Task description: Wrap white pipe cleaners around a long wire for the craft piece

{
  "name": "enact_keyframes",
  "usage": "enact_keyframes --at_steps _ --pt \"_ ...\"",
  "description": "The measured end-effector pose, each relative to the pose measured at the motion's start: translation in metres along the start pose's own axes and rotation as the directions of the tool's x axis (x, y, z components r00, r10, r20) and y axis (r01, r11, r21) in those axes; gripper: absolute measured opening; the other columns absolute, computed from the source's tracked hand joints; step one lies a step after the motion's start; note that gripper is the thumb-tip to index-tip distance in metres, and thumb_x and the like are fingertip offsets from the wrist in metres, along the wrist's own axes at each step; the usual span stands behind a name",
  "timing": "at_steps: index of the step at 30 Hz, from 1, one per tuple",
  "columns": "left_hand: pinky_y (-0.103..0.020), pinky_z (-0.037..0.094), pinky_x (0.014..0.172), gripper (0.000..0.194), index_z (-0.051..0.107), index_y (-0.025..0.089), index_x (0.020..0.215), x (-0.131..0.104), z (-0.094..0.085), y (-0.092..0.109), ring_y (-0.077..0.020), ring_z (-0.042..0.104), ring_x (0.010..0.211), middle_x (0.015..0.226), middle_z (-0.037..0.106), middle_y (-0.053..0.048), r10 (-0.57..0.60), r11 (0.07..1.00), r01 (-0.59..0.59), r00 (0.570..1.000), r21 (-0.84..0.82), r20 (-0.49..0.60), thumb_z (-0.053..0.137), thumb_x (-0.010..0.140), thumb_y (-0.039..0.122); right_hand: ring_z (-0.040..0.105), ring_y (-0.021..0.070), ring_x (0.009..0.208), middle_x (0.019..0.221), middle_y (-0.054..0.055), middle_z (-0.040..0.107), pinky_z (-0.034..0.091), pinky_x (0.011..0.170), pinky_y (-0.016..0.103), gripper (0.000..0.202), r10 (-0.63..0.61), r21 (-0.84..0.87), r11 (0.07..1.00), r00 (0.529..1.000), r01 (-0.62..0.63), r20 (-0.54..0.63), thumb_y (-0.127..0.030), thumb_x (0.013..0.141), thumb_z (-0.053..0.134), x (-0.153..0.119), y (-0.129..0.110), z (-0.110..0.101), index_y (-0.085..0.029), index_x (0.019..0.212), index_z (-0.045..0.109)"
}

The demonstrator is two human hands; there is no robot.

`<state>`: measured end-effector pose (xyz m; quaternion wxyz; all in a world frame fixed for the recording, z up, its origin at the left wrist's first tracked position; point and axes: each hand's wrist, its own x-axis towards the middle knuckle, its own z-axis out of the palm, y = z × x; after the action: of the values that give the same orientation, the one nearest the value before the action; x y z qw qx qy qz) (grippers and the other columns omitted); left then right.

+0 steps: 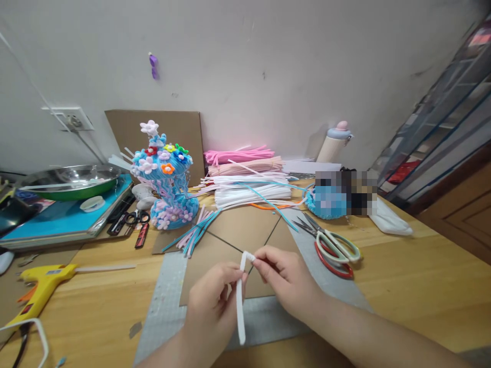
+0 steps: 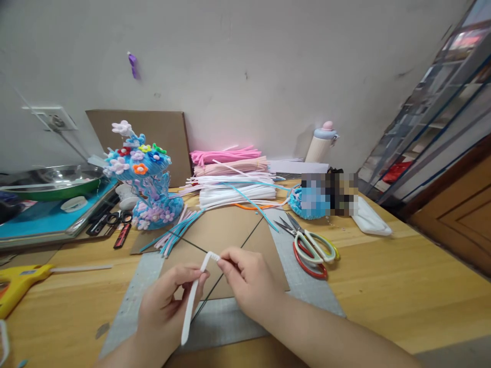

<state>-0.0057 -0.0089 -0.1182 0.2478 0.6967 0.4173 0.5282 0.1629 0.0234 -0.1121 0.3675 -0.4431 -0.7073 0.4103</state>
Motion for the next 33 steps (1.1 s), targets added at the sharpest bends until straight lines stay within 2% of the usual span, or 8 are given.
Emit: enact_keyframes --at_steps 4,9,13,17,24,27,30,33 --pt "-0.019 0.041 0.046 0.006 0.057 0.021 0.079 0.008 0.003 0.005 -0.0084 0.054 0.051 0.077 0.067 -0.001 -0.351 0.873 0.312 0.936 -0.375 -0.037 0.062 0.082 0.021 0.023 0.0042 0.039 0.049 -0.009 0.039 0.017 0.037 0.018 0.033 0.24 0.56 0.762 0.944 -0.327 0.224 -0.048 0.081 0.06 0.006 -0.003 0.002 -0.017 0.076 0.054" --pt "-0.014 0.029 0.039 0.024 0.051 0.017 0.073 0.022 0.0 0.008 -0.004 0.046 0.043 0.067 0.064 0.002 -0.612 0.471 0.532 0.772 -0.704 0.174 0.071 0.074 0.029 0.016 0.0015 0.035 0.046 -0.01 0.039 0.009 0.033 0.016 0.032 0.185 0.731 0.496 0.88 -0.468 0.438 -0.044 0.075 0.07 0.004 -0.009 -0.004 -0.016 0.075 0.053" --pt "-0.014 0.03 0.04 0.024 0.056 0.015 0.071 0.023 -0.001 0.005 -0.0032 0.043 0.046 0.062 0.056 0.004 -0.57 0.17 0.627 0.692 -0.76 0.443 0.077 0.069 0.028 0.025 0.0033 0.039 0.048 -0.009 0.039 0.017 0.036 0.017 0.033 0.026 0.65 0.631 0.85 -0.423 0.527 -0.045 0.077 0.067 -0.001 -0.012 -0.007 -0.015 0.074 0.055" --pt "-0.015 0.035 0.044 0.022 0.06 0.014 0.073 0.022 -0.001 0.004 -0.0044 0.047 0.049 0.061 0.054 0.003 -0.537 0.059 0.686 0.635 -0.726 0.556 0.077 0.069 0.027 0.031 0.0058 0.049 0.057 -0.006 0.04 0.025 0.047 0.02 0.028 -0.065 0.367 0.922 0.888 -0.121 0.455 -0.038 0.086 0.057 -0.004 -0.012 -0.008 -0.014 0.072 0.059" --pt "-0.014 0.031 0.038 0.029 0.061 0.015 0.093 0.025 0.004 0.003 -0.0036 0.047 0.044 0.071 0.062 0.001 -0.757 0.264 0.712 0.571 -0.65 0.318 0.072 0.071 0.03 0.049 0.0108 0.061 0.069 -0.001 0.058 0.033 0.058 0.022 0.021 -0.184 -0.159 0.966 0.974 0.204 0.129 -0.025 0.093 0.043 -0.002 -0.004 -0.007 -0.018 0.086 0.062" --pt "-0.014 0.026 0.035 0.016 0.057 0.016 0.078 0.016 0.005 0.007 -0.0046 0.044 0.038 0.055 0.056 0.004 -0.701 0.506 0.723 0.663 -0.47 0.264 0.065 0.076 0.03 0.053 0.0123 0.065 0.072 0.001 0.06 0.031 0.059 0.023 0.02 -0.248 -0.396 0.886 0.968 0.239 0.029 -0.024 0.094 0.042 0.0 0.003 -0.009 -0.019 0.087 0.06" --pt "-0.016 0.037 0.04 0.026 0.055 0.018 0.103 0.008 0.005 0.015 -0.0052 0.045 0.039 0.058 0.058 0.004 -0.575 0.707 0.606 0.793 -0.364 0.203 0.059 0.082 0.033 0.051 0.0129 0.061 0.069 0.001 0.057 0.028 0.058 0.025 0.021 -0.336 -0.585 0.758 0.942 0.288 0.029 -0.026 0.095 0.04 -0.001 0.006 -0.008 -0.02 0.084 0.058" --pt "-0.018 0.04 0.037 0.062 0.028 0.024 0.136 0.008 0.007 0.018 -0.0071 0.046 0.036 0.066 0.061 0.004 -0.589 0.712 0.61 0.788 -0.349 0.176 0.056 0.083 0.039 0.048 0.0133 0.058 0.067 0.0 0.056 0.025 0.057 0.027 0.024 -0.386 -0.671 0.652 0.916 0.353 0.107 -0.026 0.095 0.039 -0.003 0.004 -0.004 -0.02 0.079 0.056"
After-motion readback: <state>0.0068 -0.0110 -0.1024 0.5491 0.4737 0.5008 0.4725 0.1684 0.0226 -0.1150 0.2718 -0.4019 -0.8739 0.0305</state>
